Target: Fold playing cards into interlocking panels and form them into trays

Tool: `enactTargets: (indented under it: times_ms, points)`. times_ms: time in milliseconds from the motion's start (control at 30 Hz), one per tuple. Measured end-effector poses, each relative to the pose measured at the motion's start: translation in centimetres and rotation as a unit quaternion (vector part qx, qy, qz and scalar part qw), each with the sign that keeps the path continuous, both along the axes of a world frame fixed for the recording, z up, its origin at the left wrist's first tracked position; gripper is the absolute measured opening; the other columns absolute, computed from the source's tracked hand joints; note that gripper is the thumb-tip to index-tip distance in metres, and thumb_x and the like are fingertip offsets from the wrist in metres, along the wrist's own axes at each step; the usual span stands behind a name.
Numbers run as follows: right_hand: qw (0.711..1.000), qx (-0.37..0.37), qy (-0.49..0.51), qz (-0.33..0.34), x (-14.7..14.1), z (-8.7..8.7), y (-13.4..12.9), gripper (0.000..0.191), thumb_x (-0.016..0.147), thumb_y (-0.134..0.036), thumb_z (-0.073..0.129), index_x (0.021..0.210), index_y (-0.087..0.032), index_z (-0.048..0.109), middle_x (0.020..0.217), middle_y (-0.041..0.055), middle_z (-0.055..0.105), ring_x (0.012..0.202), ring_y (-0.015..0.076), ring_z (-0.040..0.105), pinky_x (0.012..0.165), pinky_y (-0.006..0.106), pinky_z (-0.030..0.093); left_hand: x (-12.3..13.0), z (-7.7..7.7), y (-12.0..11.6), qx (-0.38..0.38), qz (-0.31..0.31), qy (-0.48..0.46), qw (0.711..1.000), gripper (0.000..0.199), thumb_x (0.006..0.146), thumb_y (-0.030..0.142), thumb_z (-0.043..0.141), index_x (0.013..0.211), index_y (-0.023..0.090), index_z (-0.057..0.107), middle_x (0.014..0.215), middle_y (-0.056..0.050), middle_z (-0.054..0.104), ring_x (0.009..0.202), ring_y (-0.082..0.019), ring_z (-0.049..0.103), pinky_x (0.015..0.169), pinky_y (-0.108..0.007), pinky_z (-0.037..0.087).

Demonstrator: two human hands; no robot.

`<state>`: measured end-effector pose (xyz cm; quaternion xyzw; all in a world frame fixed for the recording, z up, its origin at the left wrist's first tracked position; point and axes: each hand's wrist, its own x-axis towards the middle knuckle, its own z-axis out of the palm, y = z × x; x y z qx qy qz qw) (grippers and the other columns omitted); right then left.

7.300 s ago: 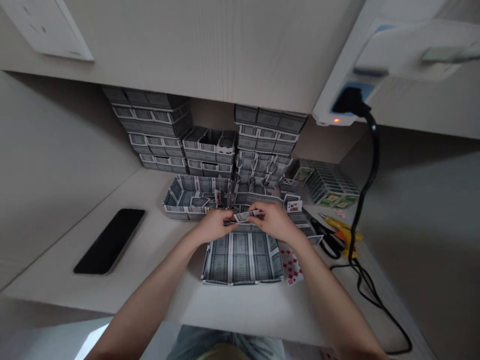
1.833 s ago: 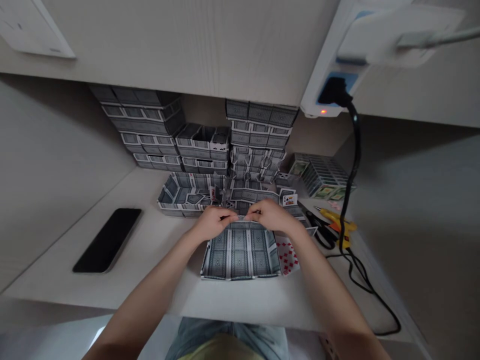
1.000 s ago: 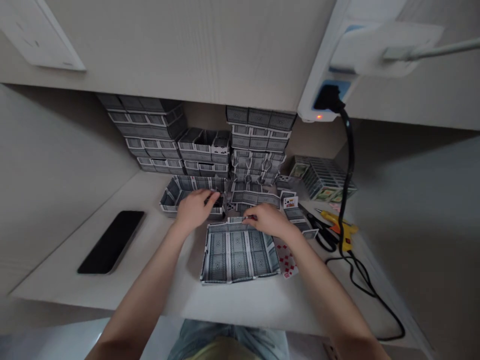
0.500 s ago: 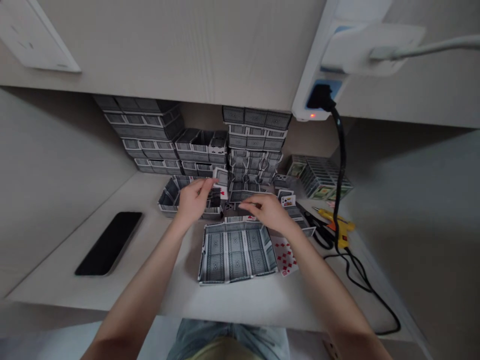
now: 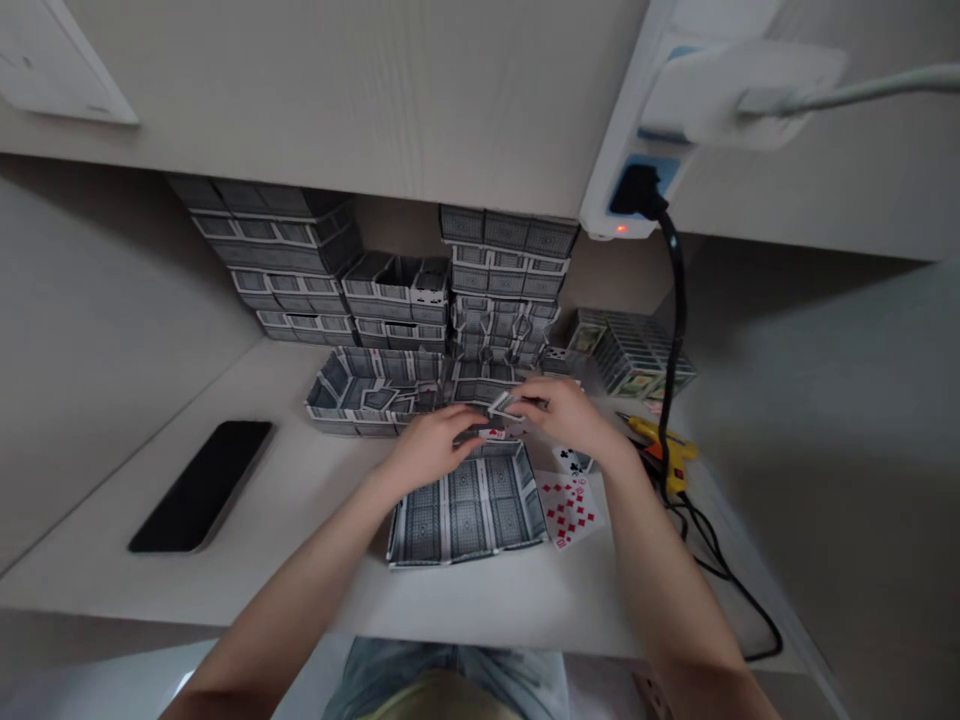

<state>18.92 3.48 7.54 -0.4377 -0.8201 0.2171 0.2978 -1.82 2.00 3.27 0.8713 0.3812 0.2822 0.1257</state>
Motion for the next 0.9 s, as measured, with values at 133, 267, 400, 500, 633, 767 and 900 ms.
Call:
enactTargets:
  times_ms: [133,267,400,500,633,767,900]
  points:
    - [0.993,-0.018,-0.117,0.024,0.5,0.9,-0.8,0.015,0.075,-0.022,0.053,0.082,-0.021,0.066,0.083,0.0022,0.067,0.077,0.0168,0.059,0.067,0.024,0.040,0.2,-0.8,0.2,-0.022,0.004,0.059,0.998,0.021,0.083,0.029,0.042,0.095,0.023,0.058,0.093,0.000,0.063,0.085,-0.014,0.058,0.075,-0.025,0.045]
    - [0.987,-0.040,-0.155,0.027,0.5,1.2,-1.1,0.016,0.074,-0.022,0.053,0.083,-0.022,0.067,0.082,0.0017,0.068,0.076,0.0170,0.060,0.065,0.024,0.040,0.3,-0.8,0.3,-0.020,0.013,0.068,0.997,0.020,0.083,0.029,0.041,0.092,0.022,0.058,0.092,0.001,0.063,0.083,-0.014,0.059,0.072,-0.025,0.044]
    - [0.985,-0.032,-0.167,0.041,-0.1,0.8,-1.1,0.017,0.074,-0.019,0.053,0.083,-0.022,0.067,0.080,0.0016,0.068,0.074,0.0162,0.059,0.065,0.023,0.039,0.5,-0.7,0.1,-0.014,0.019,0.077,0.997,0.019,0.082,0.029,0.042,0.091,0.022,0.057,0.091,0.000,0.063,0.082,-0.014,0.059,0.071,-0.024,0.044]
    - [0.982,-0.020,-0.185,0.035,-0.7,0.3,-1.0,0.016,0.073,-0.018,0.054,0.079,-0.021,0.068,0.076,0.0025,0.067,0.074,0.0164,0.058,0.064,0.023,0.037,0.6,-0.6,-0.1,-0.003,0.028,0.098,0.995,0.019,0.083,0.029,0.040,0.091,0.021,0.056,0.090,-0.001,0.062,0.082,-0.014,0.059,0.069,-0.024,0.044]
    - [0.977,-0.019,-0.211,0.034,-1.4,-0.1,-1.1,0.015,0.073,-0.016,0.053,0.076,-0.021,0.067,0.072,0.0026,0.065,0.073,0.0154,0.056,0.063,0.022,0.035,0.6,-0.6,-0.2,-0.009,0.030,0.117,0.993,0.017,0.081,0.028,0.043,0.094,0.021,0.052,0.094,-0.002,0.061,0.084,-0.017,0.058,0.071,-0.027,0.045]
    - [0.972,-0.005,-0.230,0.046,-1.8,-0.2,-1.1,0.016,0.076,-0.017,0.050,0.074,-0.018,0.065,0.073,0.0037,0.062,0.073,0.0145,0.054,0.064,0.022,0.034,0.5,-0.8,0.0,-0.034,0.026,0.112,0.993,0.020,0.078,0.024,0.047,0.097,0.020,0.048,0.097,-0.004,0.059,0.088,-0.018,0.057,0.074,-0.029,0.045]
    - [0.971,0.004,-0.230,0.063,-2.1,-0.5,-1.0,0.018,0.078,-0.017,0.047,0.075,-0.015,0.065,0.076,0.0049,0.058,0.072,0.0133,0.052,0.064,0.022,0.033,0.5,-1.1,0.2,-0.055,0.032,0.106,0.992,0.022,0.078,0.025,0.046,0.100,0.019,0.046,0.097,-0.005,0.060,0.088,-0.019,0.058,0.075,-0.030,0.044]
